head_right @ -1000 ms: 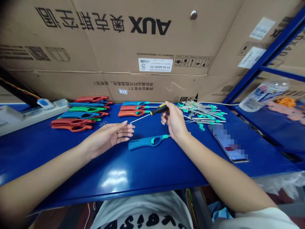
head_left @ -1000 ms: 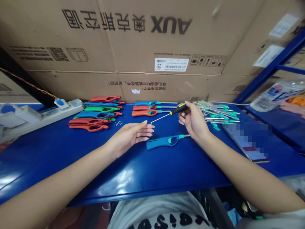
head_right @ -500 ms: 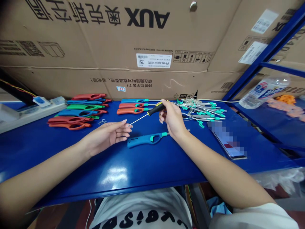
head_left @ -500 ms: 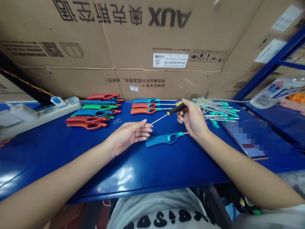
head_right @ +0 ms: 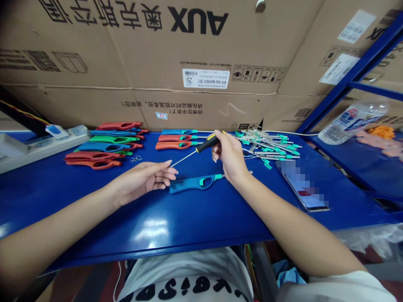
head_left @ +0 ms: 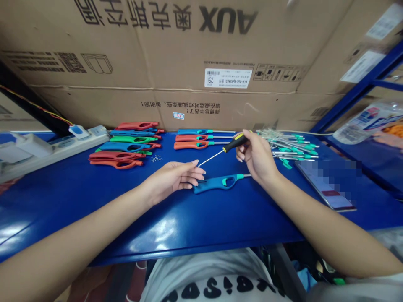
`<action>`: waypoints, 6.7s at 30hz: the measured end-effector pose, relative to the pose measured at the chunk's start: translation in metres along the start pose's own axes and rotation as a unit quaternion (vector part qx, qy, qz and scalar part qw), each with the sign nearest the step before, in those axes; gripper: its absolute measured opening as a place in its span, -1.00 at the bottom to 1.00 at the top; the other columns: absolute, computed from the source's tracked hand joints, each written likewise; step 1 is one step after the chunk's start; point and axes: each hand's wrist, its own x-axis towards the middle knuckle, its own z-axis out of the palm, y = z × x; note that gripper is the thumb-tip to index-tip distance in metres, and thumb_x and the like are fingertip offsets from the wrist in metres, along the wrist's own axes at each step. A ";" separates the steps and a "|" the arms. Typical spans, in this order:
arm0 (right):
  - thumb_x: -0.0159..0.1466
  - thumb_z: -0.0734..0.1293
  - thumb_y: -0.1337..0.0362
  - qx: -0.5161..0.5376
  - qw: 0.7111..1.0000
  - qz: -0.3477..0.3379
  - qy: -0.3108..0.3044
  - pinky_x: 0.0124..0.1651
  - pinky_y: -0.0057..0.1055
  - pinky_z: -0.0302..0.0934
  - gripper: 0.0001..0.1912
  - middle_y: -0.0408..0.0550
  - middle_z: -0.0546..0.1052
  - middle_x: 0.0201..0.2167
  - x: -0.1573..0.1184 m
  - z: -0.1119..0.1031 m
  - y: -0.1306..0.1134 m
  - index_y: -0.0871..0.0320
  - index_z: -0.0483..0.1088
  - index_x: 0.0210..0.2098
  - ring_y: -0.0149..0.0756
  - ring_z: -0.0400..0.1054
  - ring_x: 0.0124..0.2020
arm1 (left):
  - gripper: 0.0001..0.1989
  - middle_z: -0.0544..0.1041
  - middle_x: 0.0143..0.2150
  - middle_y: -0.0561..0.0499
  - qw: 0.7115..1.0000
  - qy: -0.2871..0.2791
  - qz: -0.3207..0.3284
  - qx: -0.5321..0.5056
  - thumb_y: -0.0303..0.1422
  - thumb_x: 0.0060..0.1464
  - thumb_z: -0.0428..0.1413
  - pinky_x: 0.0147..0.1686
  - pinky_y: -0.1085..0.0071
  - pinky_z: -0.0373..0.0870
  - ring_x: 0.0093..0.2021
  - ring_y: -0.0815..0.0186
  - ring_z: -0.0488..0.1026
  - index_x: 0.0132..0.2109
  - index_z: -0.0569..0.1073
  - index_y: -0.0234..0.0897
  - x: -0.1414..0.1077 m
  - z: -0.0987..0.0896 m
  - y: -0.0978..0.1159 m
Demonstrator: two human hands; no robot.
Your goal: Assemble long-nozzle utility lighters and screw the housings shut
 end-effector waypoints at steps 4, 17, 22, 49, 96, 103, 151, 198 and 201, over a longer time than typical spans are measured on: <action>0.23 0.38 0.13 -0.008 1.000 -0.007 -0.008 -0.63 -0.45 0.02 -0.77 -0.27 0.24 -0.69 -0.001 0.001 0.000 0.13 0.43 -0.45 -0.48 0.12 -0.70 | -0.68 0.66 -0.30 -0.12 1.000 0.011 0.005 -0.001 -0.14 0.08 0.32 -0.42 0.57 0.43 -0.45 0.43 0.50 -0.28 0.67 -0.36 0.000 0.001 0.001; 0.29 0.36 0.12 -0.002 1.000 -0.010 0.002 -0.62 -0.46 0.02 -0.71 -0.27 0.22 -0.68 0.002 -0.001 -0.004 0.11 0.37 -0.49 -0.49 0.10 -0.71 | -0.76 0.66 -0.33 -0.04 0.984 0.027 0.152 0.085 -0.19 -0.06 0.39 -0.36 0.49 0.43 -0.43 0.41 0.47 -0.29 0.68 -0.25 -0.003 0.000 -0.002; 0.28 0.36 0.09 -0.006 0.999 -0.033 0.004 -0.63 -0.46 0.00 -0.69 -0.28 0.18 -0.69 0.003 -0.004 -0.008 0.13 0.40 -0.50 -0.49 0.10 -0.71 | -0.85 0.68 -0.31 -0.02 0.907 0.054 0.294 0.298 -0.22 0.04 0.33 -0.24 0.40 0.46 -0.31 0.27 0.56 -0.30 0.69 -0.20 -0.009 0.003 -0.003; 0.22 0.40 0.12 -0.061 0.995 -0.072 -0.020 -0.64 -0.43 -0.02 -0.74 -0.24 0.19 -0.72 -0.001 -0.001 -0.005 0.11 0.49 -0.52 -0.47 0.07 -0.72 | -0.83 0.65 -0.27 -0.02 0.780 0.042 0.430 0.453 -0.24 0.22 0.21 -0.28 0.45 0.41 -0.30 0.30 0.55 -0.23 0.65 -0.21 -0.014 0.002 -0.011; 0.38 0.27 0.32 -0.224 0.876 -0.328 -0.273 -0.41 -0.34 0.50 -0.43 -0.01 0.55 -0.09 -0.042 0.006 -0.013 -0.10 0.16 0.35 -0.21 0.53 -0.22 | -0.85 0.62 -0.31 0.02 0.790 -0.029 0.408 0.457 -0.32 0.25 0.19 -0.31 0.45 0.40 -0.36 0.36 0.51 -0.21 0.66 -0.25 -0.016 0.016 -0.037; 0.20 0.50 0.20 -0.258 0.853 -0.428 -0.153 -0.49 -0.38 0.45 -0.37 -0.04 0.49 0.10 -0.040 0.005 -0.009 -0.17 0.30 0.22 -0.30 0.48 -0.35 | -0.84 0.64 -0.31 0.01 0.782 -0.002 0.447 0.436 -0.29 0.25 0.20 -0.33 0.45 0.42 -0.38 0.37 0.52 -0.21 0.65 -0.25 -0.014 0.014 -0.037; 0.26 0.36 0.38 -0.277 0.856 -0.370 -0.232 -0.33 -0.34 0.55 -0.24 -0.03 0.38 0.24 -0.052 0.008 0.012 -0.18 0.04 0.36 -0.29 0.51 -0.22 | -0.75 0.58 -0.05 -0.09 0.759 -0.116 0.418 0.486 -0.40 0.21 0.18 0.03 0.29 0.45 -0.01 0.21 0.50 0.04 0.51 -0.26 -0.003 0.006 -0.038; 0.43 0.25 0.27 -0.375 0.798 -0.349 -0.319 -0.09 -0.29 0.50 -0.43 0.02 0.35 0.29 -0.050 0.011 -0.014 -0.04 0.08 0.38 -0.19 0.47 0.04 | -0.82 0.60 -0.09 -0.05 0.757 -0.104 0.439 0.473 -0.36 0.22 0.22 0.00 0.28 0.44 -0.05 0.19 0.51 -0.04 0.52 -0.26 0.004 0.009 -0.048; 0.38 0.35 0.20 -0.408 0.764 -0.409 -0.287 -0.15 -0.32 0.49 -0.44 0.00 0.47 0.15 -0.048 0.009 -0.012 -0.04 0.17 0.32 -0.20 0.50 -0.06 | -0.77 0.60 -0.06 -0.06 0.755 -0.100 0.439 0.478 -0.32 0.24 0.20 -0.03 0.27 0.45 -0.06 0.19 0.51 0.02 0.50 -0.25 0.005 0.009 -0.049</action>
